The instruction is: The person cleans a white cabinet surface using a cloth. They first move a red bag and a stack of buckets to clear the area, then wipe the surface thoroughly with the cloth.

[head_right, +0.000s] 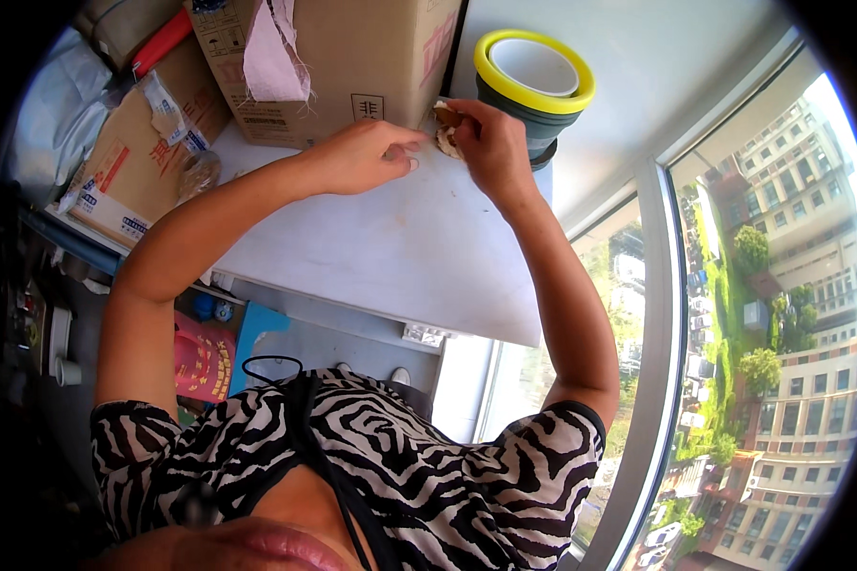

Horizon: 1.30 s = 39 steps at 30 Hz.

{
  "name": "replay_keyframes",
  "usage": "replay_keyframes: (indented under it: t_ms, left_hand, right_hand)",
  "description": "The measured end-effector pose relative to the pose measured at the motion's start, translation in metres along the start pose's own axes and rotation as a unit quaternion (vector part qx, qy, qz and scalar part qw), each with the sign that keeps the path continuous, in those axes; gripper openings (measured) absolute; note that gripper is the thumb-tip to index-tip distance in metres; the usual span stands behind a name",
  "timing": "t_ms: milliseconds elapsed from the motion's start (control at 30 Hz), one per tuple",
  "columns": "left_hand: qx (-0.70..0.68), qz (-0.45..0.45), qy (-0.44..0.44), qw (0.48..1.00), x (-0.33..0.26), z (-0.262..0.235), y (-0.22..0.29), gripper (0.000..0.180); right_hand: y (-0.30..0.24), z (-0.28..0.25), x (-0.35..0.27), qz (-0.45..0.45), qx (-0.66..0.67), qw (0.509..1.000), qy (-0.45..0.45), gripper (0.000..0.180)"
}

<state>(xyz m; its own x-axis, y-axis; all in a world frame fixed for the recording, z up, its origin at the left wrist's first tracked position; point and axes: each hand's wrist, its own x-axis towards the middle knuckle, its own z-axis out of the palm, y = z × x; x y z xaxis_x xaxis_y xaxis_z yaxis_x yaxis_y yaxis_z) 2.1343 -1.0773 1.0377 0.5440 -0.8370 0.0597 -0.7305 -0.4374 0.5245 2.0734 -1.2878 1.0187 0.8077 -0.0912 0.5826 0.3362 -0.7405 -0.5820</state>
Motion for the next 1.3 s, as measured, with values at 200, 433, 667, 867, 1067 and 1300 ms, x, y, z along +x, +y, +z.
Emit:
replay_keyframes:
  t_ms: [200, 433, 667, 867, 1067, 1300]
  left_hand:
    - [0.154, 0.111, 0.078, 0.979, 0.041, 0.033, -0.009, 0.044]
    - [0.484, 0.076, 0.043, 0.871, 0.103, 0.064, -0.006, 0.039]
    - [0.548, -0.050, -0.141, 0.823, 0.145, 0.042, 0.016, 0.059]
    - [0.498, -0.097, -0.189, 0.841, 0.161, 0.046, 0.007, 0.067]
    - [0.487, -0.114, -0.211, 0.840, 0.173, 0.045, 0.001, 0.067]
    - [0.417, -0.134, -0.273, 0.857, 0.198, 0.048, -0.015, 0.055]
  right_hand:
    - [-0.021, -0.086, 0.062, -0.090, -0.156, 0.974, 0.139, 0.023]
    - [0.025, -0.088, 0.115, -0.013, -0.195, 0.981, 0.003, 0.027]
    - [0.027, -0.099, 0.111, -0.013, -0.230, 0.960, -0.158, 0.029]
    - [0.023, -0.107, 0.096, -0.071, -0.246, 0.962, -0.092, 0.025]
    - [0.024, -0.133, 0.060, -0.122, -0.167, 0.978, 0.008, 0.023]
    - [0.045, -0.099, -0.016, 0.060, -0.139, 0.969, -0.196, 0.021]
